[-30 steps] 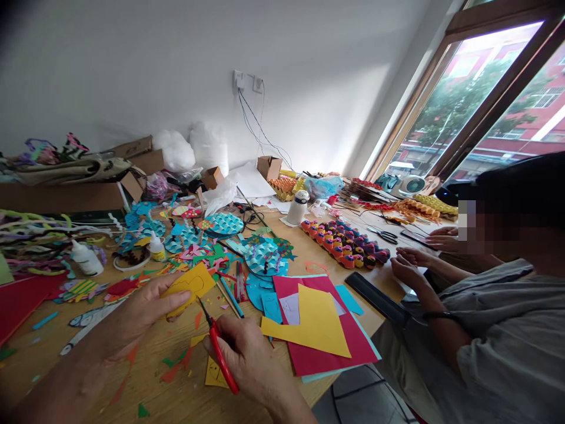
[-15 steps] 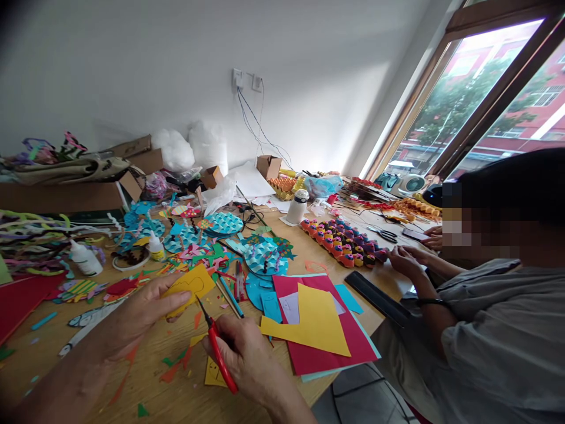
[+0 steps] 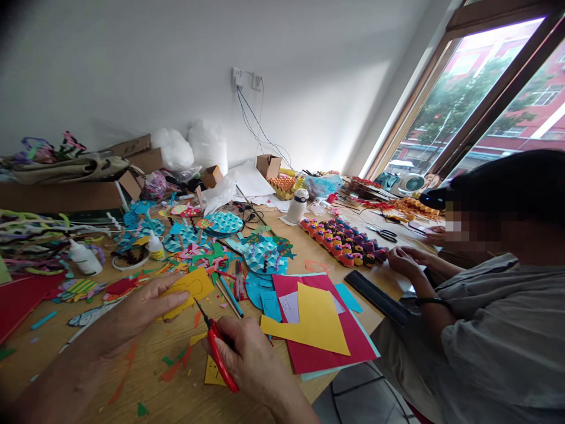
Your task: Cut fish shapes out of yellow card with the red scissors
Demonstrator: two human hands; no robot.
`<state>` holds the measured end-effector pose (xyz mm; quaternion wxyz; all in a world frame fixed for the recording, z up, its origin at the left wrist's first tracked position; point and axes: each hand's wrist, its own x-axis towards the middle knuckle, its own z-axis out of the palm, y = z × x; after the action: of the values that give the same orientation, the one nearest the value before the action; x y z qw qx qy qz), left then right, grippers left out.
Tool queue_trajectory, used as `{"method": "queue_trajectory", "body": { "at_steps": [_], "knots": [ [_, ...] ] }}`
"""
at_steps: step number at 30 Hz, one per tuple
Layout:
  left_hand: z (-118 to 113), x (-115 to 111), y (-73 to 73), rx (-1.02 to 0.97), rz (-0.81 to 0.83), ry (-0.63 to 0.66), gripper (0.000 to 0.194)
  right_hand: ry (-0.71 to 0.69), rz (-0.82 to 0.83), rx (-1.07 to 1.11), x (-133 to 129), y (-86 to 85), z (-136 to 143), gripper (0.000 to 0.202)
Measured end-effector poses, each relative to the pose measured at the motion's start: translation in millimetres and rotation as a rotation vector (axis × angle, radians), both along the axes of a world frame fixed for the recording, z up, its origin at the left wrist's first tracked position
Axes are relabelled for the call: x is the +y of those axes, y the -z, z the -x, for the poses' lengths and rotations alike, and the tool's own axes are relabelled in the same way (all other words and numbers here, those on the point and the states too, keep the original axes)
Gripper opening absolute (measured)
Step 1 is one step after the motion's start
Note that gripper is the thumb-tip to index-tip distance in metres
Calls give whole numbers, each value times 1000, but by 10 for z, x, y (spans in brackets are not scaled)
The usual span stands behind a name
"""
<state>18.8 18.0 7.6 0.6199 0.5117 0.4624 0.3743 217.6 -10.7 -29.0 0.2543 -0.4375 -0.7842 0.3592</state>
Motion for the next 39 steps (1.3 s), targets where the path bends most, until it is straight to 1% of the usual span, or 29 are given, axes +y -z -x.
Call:
{"method": "queue_trajectory", "body": {
  "at_steps": [3, 9, 13, 16, 21, 23, 25, 29, 31, 34, 37, 39],
  "knots": [
    [0, -5, -11, 6, -1, 16, 38, -7, 23, 11, 4, 3, 3, 35],
    [-15, -14, -24, -25, 17, 2, 39, -10, 45, 40, -6, 22, 17, 33],
    [-26, -8, -27, -31, 43, 31, 37, -8, 48, 39, -9, 3, 25, 34],
    [-32, -7, -22, -43, 56, -2, 40, -8, 35, 30, -8, -4, 24, 33],
    [-31, -6, -13, 8, 30, -46, 41, -16, -3, 17, 5, 11, 16, 36],
    [-26, 2, -12, 13, 23, -37, 39, -21, -20, 14, 17, 15, 14, 35],
    [-18, 14, -17, 21, 15, 0, 35, -22, -34, 7, 28, 15, 10, 33],
    [-5, 45, -45, 44, -66, 61, 23, -30, -29, -7, 41, 5, -6, 31],
    [-4, 60, -56, 41, -87, 66, 20, -30, -19, -1, 45, -2, -12, 31],
    [-4, 80, -35, 11, -37, 91, 24, -20, 12, 27, 49, 2, -7, 32],
    [-10, 103, 39, -27, 4, 67, 32, -17, 95, 115, 43, 46, 41, 34],
    [-26, 117, 98, -58, 14, 51, 36, 5, 177, 227, 29, 101, 104, 37]
  ]
}}
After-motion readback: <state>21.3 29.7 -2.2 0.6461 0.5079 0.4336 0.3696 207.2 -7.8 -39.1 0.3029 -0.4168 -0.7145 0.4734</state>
